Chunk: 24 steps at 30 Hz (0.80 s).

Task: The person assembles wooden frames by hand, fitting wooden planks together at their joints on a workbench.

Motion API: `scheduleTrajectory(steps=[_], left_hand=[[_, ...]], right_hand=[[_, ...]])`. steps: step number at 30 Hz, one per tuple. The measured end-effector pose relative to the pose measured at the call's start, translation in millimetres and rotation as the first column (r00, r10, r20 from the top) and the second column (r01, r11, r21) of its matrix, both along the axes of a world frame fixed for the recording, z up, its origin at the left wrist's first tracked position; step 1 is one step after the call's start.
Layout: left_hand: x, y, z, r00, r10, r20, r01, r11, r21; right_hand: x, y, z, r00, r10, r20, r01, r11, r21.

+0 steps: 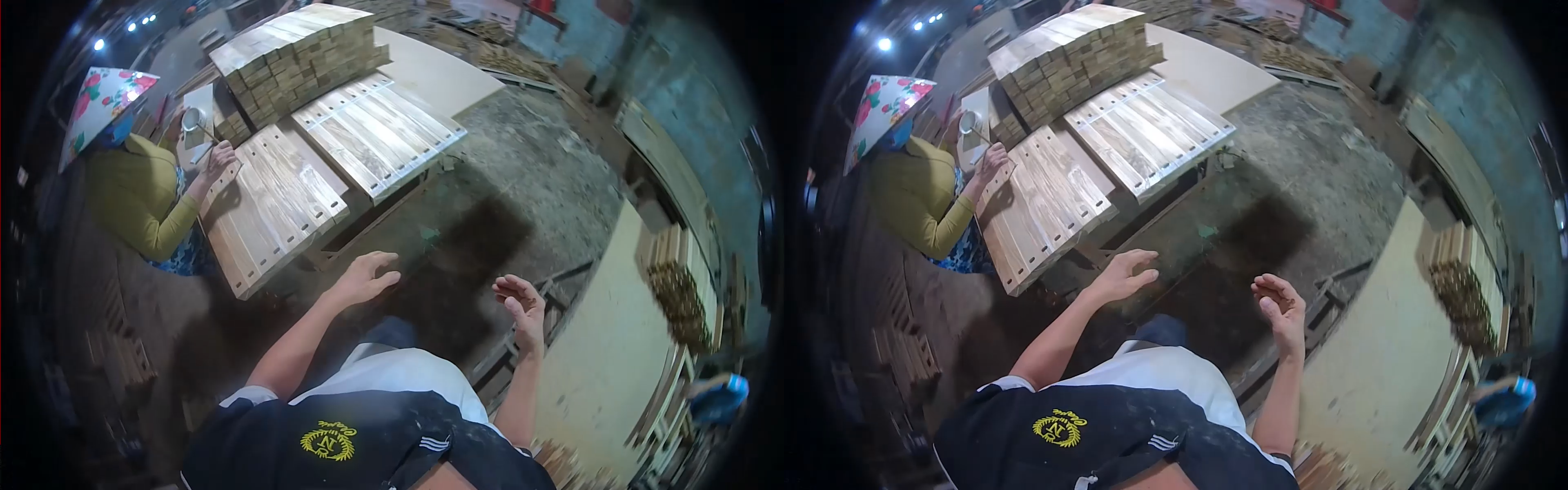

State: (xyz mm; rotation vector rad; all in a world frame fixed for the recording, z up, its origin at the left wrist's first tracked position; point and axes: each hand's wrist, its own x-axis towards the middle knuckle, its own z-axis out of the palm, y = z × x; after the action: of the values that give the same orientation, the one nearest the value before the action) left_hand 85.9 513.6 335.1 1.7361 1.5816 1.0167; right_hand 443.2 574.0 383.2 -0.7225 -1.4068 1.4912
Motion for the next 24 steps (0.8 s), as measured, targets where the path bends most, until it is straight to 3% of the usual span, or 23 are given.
scheduleTrajectory(steps=[6, 9, 12, 15, 18, 24], left_hand=[[-36, 64, 12, 0.91, 0.366, 0.194, -0.404, 0.887, 0.222], [-57, 118, 24, 0.797, 0.536, 0.279, -0.604, 0.719, 0.344], [-91, 173, 37, 0.707, 0.677, 0.204, -0.671, 0.552, 0.495], [-117, 212, 32, 0.591, 0.787, 0.178, -0.758, 0.467, 0.455], [-135, 233, 25, 0.494, 0.823, 0.28, -0.868, 0.447, 0.217], [-139, 255, 6, 0.243, 0.949, 0.2, -0.97, 0.236, 0.06]], right_hand=[[-59, 142, 20, 0.966, 0.251, 0.06, -0.254, 0.966, 0.042], [-81, 221, 29, 0.953, 0.274, 0.125, -0.286, 0.954, 0.086], [-111, 292, 41, 0.951, 0.286, 0.115, -0.293, 0.955, 0.046], [-129, 356, 53, 0.952, 0.294, 0.086, -0.3, 0.952, 0.058], [-151, 413, 59, 0.947, 0.316, 0.052, -0.318, 0.948, 0.025], [-212, 529, 30, 0.914, 0.393, 0.1, -0.39, 0.919, -0.049]])
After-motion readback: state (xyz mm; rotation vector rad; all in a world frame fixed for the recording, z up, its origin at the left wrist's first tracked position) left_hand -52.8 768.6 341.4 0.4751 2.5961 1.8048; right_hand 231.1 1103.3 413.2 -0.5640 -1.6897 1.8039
